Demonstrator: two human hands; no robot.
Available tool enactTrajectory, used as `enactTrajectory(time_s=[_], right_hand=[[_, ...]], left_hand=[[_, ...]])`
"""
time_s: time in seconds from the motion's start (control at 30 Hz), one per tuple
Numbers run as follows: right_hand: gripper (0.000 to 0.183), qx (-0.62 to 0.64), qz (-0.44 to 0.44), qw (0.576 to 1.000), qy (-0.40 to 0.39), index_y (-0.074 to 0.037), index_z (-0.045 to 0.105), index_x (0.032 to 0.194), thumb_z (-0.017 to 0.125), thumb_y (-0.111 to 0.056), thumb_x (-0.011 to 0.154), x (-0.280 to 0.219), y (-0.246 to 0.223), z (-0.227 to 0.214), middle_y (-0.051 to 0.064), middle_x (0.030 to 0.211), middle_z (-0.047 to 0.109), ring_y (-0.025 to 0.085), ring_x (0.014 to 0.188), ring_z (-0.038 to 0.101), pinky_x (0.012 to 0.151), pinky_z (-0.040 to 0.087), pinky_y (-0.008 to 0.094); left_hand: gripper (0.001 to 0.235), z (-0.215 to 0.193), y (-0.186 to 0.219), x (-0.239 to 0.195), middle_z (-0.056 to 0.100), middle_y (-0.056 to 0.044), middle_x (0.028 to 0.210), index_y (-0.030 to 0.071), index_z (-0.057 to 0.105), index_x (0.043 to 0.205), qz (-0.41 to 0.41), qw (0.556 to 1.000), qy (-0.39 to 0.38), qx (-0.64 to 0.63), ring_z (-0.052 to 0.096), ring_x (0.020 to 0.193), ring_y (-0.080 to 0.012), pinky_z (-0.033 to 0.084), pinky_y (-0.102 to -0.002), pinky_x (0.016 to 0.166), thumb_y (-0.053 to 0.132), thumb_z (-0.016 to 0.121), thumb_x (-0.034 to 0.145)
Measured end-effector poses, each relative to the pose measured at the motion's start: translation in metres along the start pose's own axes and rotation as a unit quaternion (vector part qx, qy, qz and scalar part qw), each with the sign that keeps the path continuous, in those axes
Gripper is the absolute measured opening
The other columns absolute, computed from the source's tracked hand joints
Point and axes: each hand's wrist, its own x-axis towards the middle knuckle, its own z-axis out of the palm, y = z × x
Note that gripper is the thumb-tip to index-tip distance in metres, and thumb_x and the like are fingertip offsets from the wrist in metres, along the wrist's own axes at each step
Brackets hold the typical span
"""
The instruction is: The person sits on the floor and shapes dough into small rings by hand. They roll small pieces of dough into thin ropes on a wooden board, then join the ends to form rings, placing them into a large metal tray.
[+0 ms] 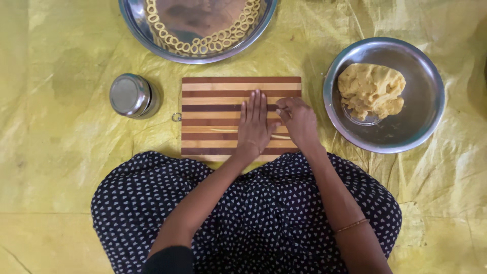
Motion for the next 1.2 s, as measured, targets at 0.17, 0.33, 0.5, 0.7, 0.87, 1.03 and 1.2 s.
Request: enactTrajectory(time_s=[0.17,0.33,0.5,0.7,0.87,1.03,1.2], right_hand=[[0.017,-0.001,-0.010,1.000,0.007,-0.001,0.074,0.104,0.074,-0.006,0.088,-0.005,0.001,0.000,0.015,0.099,0.074,0.025,0.084,0.073,0.074,0.058,0.037],[0.017,-0.003,0.000,1.000,0.005,-0.002,0.074,0.105,0.074,-0.007,0.088,-0.009,0.001,-0.001,0.014,0.100,0.074,0.024,0.085,0.074,0.075,0.058,0.036],[0.016,0.014,-0.001,1.000,0.006,-0.002,0.074,0.103,0.075,-0.005,0.087,-0.005,-0.004,-0.002,0.014,0.098,0.074,0.024,0.083,0.074,0.073,0.057,0.036],[0.015,0.000,0.022,1.000,-0.011,-0.002,0.074,0.102,0.076,-0.007,0.087,-0.001,-0.006,-0.001,0.014,0.095,0.074,0.024,0.081,0.073,0.071,0.056,0.038],[0.016,0.004,0.014,1.000,-0.023,-0.003,0.073,0.103,0.075,-0.007,0.089,0.003,-0.004,0.001,0.014,0.098,0.074,0.024,0.082,0.073,0.073,0.057,0.037],[0.016,0.006,0.007,1.000,-0.021,-0.002,0.074,0.103,0.075,-0.007,0.088,0.003,-0.002,0.001,0.014,0.098,0.074,0.025,0.083,0.073,0.073,0.057,0.038],[0.017,-0.001,0.010,1.000,-0.023,-0.004,0.074,0.105,0.075,-0.008,0.088,0.000,-0.005,0.001,0.013,0.098,0.074,0.025,0.083,0.073,0.074,0.058,0.038]], left_hand=[[0.091,0.003,0.000,-0.046,-0.005,-0.019,0.170,-0.001,0.001,0.160,0.027,1.000,-0.009,0.012,-0.007,0.157,-0.0287,-0.001,-0.049,0.126,0.064,0.023,0.101],[0.090,-0.007,-0.023,-0.059,-0.009,-0.021,0.168,-0.001,-0.003,0.160,0.010,0.999,-0.019,0.050,-0.008,0.155,-0.0313,0.003,-0.050,0.125,0.065,0.015,0.100],[0.086,-0.024,-0.075,-0.041,-0.008,-0.019,0.169,-0.001,-0.002,0.160,-0.047,0.997,0.016,0.051,-0.009,0.156,-0.0306,0.002,-0.050,0.127,0.061,0.020,0.105],[0.082,-0.028,-0.093,0.003,-0.002,-0.018,0.171,0.000,0.002,0.162,-0.051,0.996,0.061,0.029,-0.006,0.157,-0.0307,-0.001,-0.050,0.127,0.053,0.030,0.106],[0.086,-0.040,-0.098,0.047,0.000,-0.013,0.172,0.001,0.002,0.164,-0.079,0.996,0.037,0.014,-0.004,0.159,-0.0266,0.000,-0.048,0.131,0.060,0.027,0.106],[0.083,-0.037,-0.093,0.039,-0.005,-0.015,0.170,0.002,0.000,0.161,-0.054,0.997,0.021,0.057,-0.007,0.157,-0.0270,0.000,-0.046,0.128,0.059,0.023,0.105],[0.086,-0.028,-0.088,-0.018,-0.009,-0.016,0.169,0.001,-0.004,0.160,-0.023,0.998,-0.023,0.047,-0.011,0.156,-0.0264,-0.002,-0.046,0.126,0.061,0.021,0.104]])
